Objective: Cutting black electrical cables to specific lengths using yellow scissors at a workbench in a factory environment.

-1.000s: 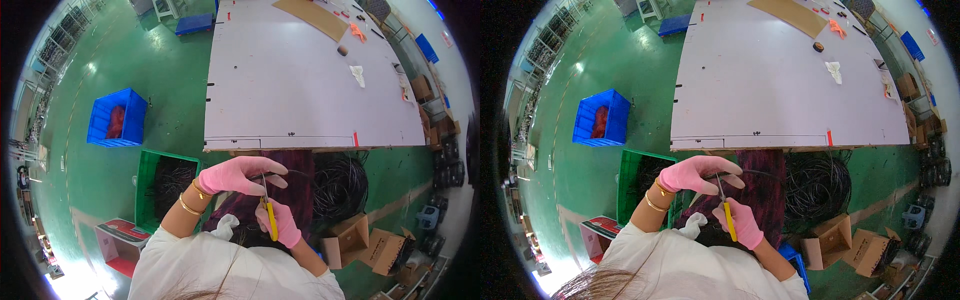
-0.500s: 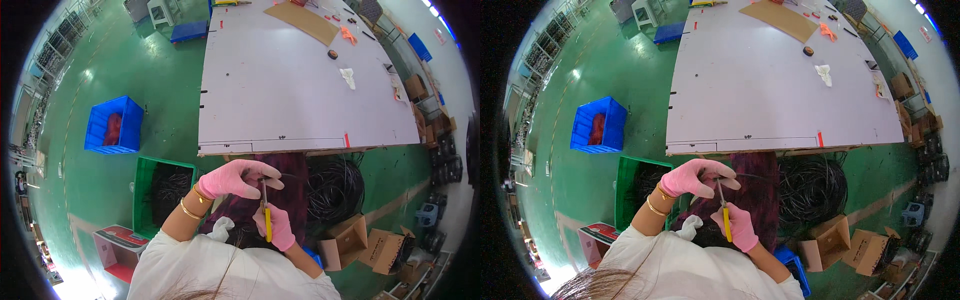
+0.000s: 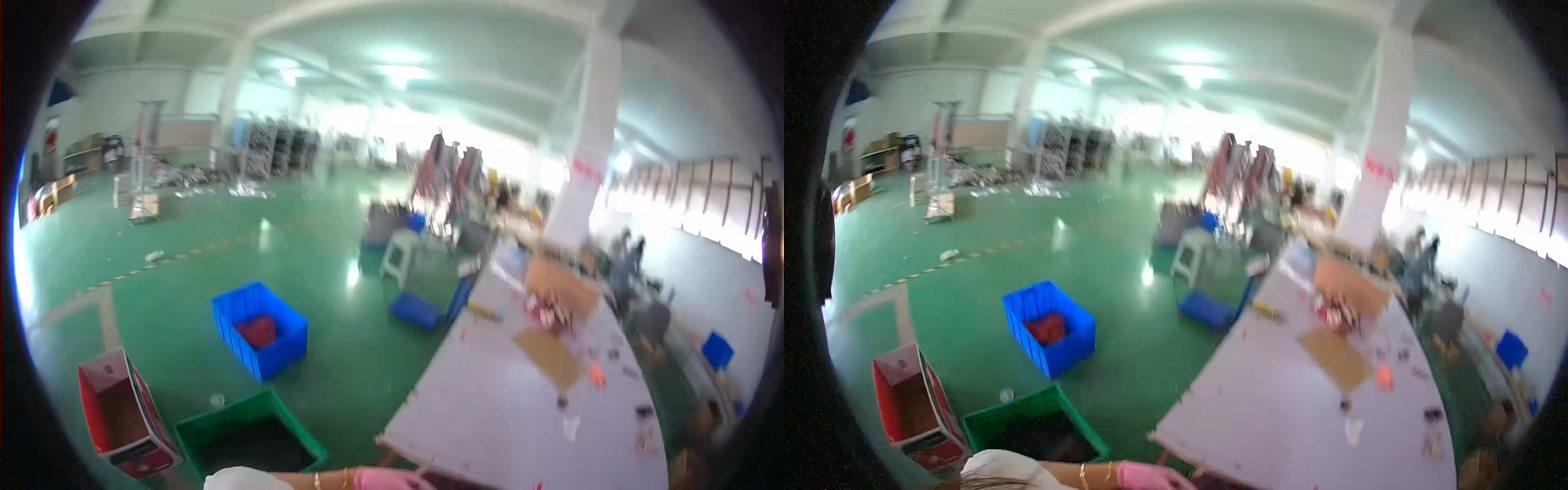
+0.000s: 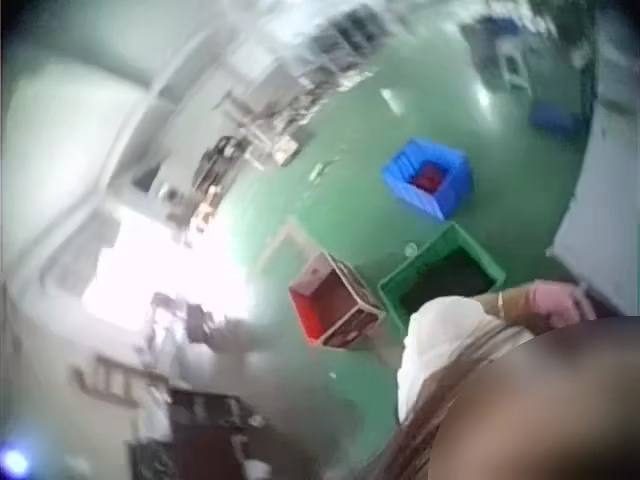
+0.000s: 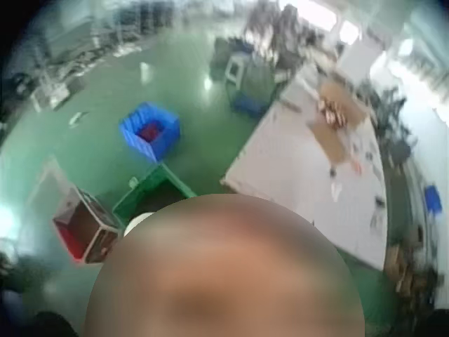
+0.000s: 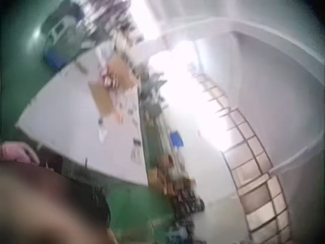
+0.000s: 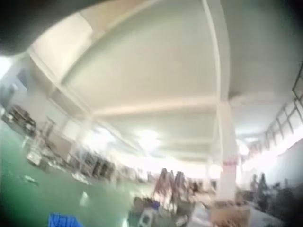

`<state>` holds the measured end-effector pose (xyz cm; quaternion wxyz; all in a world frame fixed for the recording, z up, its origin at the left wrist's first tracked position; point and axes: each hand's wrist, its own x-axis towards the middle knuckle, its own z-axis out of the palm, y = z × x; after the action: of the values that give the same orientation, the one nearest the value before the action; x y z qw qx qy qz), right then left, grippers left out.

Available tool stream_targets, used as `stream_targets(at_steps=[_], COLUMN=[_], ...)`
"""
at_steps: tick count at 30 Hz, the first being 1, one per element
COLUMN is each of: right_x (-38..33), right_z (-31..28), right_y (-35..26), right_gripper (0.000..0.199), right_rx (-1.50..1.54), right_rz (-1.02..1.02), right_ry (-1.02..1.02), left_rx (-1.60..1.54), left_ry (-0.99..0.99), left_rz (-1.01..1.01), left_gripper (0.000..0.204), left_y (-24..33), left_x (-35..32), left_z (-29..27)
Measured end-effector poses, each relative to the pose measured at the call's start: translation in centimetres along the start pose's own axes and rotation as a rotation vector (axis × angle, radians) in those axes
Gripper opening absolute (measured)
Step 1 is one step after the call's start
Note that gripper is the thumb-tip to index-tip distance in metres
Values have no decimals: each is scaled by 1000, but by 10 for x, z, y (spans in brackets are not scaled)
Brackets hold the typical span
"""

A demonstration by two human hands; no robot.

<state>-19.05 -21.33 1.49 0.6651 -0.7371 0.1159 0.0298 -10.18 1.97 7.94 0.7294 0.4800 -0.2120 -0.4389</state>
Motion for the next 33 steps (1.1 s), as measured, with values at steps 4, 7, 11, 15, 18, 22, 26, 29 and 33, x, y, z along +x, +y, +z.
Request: stream_targets(at_steps=[4, 7, 11, 15, 18, 22, 26, 29, 33], right_x=[39, 65, 51, 16, -3, -11, -13, -10, -6], right_z=[6, -7, -25, -30, -23, -7, -4, -3, -2], right_y=[-22, -36, -27, -3, 20, 28, 6, 15, 21], right_gripper=[14, 15, 15, 16, 16, 16, 16, 17, 18], right_rx=[-333, -228, -167, -200, -233, -124, -179, -267, -278], right_rz=[-393, -492, -499, -421, -339, -317, -253, -339, -380], right_ry=[209, 379, 551, 446, 228, 246, 233, 219, 194], left_rx=[58, -15, -314, 48, 112, 738, 1318, 1326, 1642], left_ry=[90, -47, -177, -32, 191, 752, 1457, 1565, 1124], left_rz=[-34, 132, 236, 114, -106, -10, -533, -594, -882], left_gripper=[38, 43, 49, 44, 57, 31, 27, 42, 58], left_y=[-18, -20, -26, -1, -3, -37, -102, -138, -97], left_x=[-7, -13, -20, -22, -36, -92, -184, -220, -169], left_z=[-13, -4, 10, 13, -25, -88, -141, -139, -90])
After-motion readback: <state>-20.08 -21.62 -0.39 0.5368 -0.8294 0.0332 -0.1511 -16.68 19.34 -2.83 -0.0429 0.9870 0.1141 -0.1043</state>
